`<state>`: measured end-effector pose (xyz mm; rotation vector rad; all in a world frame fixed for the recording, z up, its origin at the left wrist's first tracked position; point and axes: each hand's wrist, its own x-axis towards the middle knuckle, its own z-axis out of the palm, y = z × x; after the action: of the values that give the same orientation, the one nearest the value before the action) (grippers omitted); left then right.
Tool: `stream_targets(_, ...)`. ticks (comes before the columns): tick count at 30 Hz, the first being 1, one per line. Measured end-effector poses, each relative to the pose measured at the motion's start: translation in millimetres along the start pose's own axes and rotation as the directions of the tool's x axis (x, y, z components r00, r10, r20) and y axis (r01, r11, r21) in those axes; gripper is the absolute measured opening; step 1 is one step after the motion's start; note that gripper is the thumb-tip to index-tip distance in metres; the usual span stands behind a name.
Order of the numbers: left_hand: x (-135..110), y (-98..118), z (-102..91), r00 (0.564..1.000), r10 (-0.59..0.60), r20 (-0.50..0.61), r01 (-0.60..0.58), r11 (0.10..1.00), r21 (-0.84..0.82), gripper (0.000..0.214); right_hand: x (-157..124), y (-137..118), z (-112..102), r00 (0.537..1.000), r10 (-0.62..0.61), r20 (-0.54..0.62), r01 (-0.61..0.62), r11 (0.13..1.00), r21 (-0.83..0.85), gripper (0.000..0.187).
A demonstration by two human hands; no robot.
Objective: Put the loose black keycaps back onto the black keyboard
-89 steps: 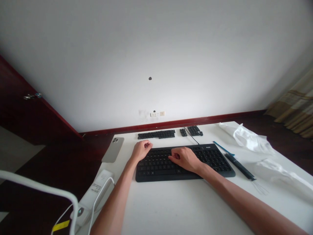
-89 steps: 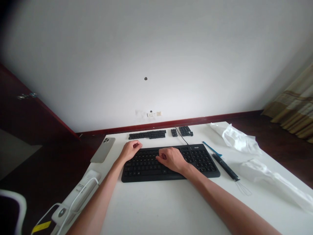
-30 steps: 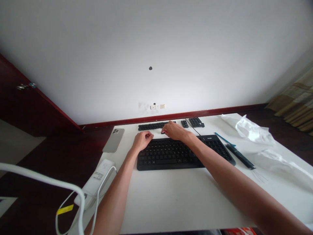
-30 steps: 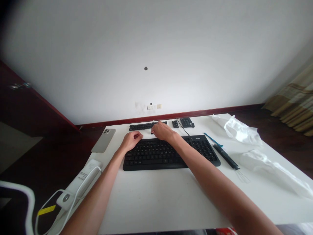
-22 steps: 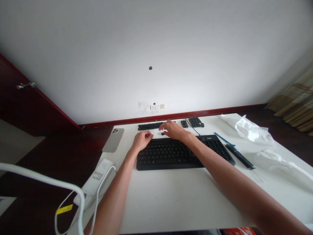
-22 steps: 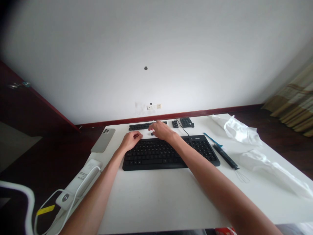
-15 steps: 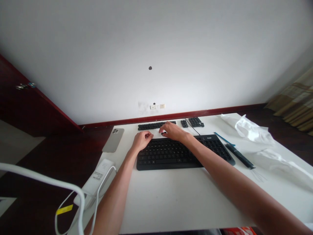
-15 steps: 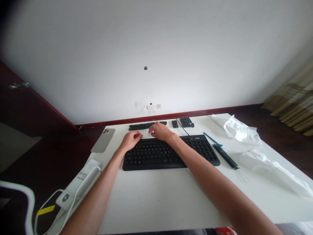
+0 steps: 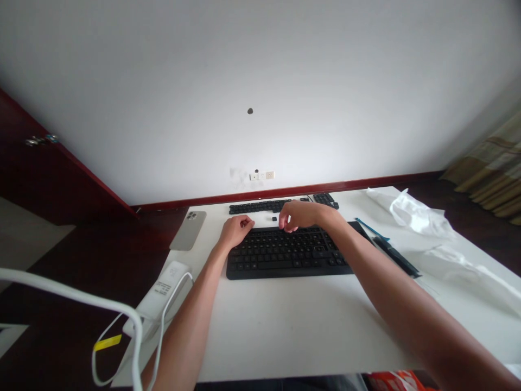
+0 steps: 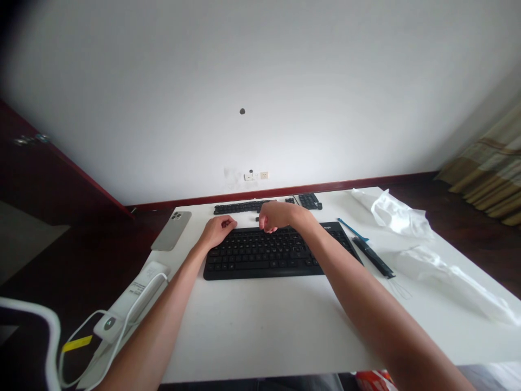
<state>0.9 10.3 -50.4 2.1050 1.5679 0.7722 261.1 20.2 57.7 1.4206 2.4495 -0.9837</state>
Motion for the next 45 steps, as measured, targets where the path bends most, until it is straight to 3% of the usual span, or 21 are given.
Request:
stream_targets(4, 0, 0, 0.2, 1.0, 0.0, 0.002, 0.0, 1.0, 0.003, 0.028, -8, -4, 4, 0.991, 0.005, 0.134, -0.005, 1.0, 0.0, 0.025)
stream_targets(8, 0, 0, -0.1, 1.0, 0.001, 0.004, -0.001, 1.0, -0.001, 0.028, -7, -5, 8, 0.989, -0.078, 0.125, 0.091, 0.99, -0.106, 0.019)
stream_targets(20, 0, 0, -0.1, 1.0, 0.005, 0.014, -0.005, 1.0, -0.003, 0.029, 2, -4, 17, 0.973, -0.098, 0.207, 0.117, 0.989, -0.084, 0.018)
stream_targets(28, 0, 2, -0.2, 1.0, 0.001, 0.006, -0.001, 1.0, -0.006, 0.028, -8, -22, 20, 0.985, -0.038, 0.17, 0.057, 0.993, -0.108, 0.013)
stream_targets(34, 0, 4, -0.9, 1.0, -0.013, 0.01, 0.013, 1.0, -0.008, 0.026, -14, -37, 22, 0.995, -0.022, 0.098, 0.047, 0.966, -0.253, 0.019)
stream_targets(45, 0, 3, -0.9, 1.0, -0.008, 0.009, 0.008, 1.0, -0.019, 0.027, -11, -36, 31, 0.997, 0.003, 0.071, 0.018, 0.958, -0.287, 0.025)
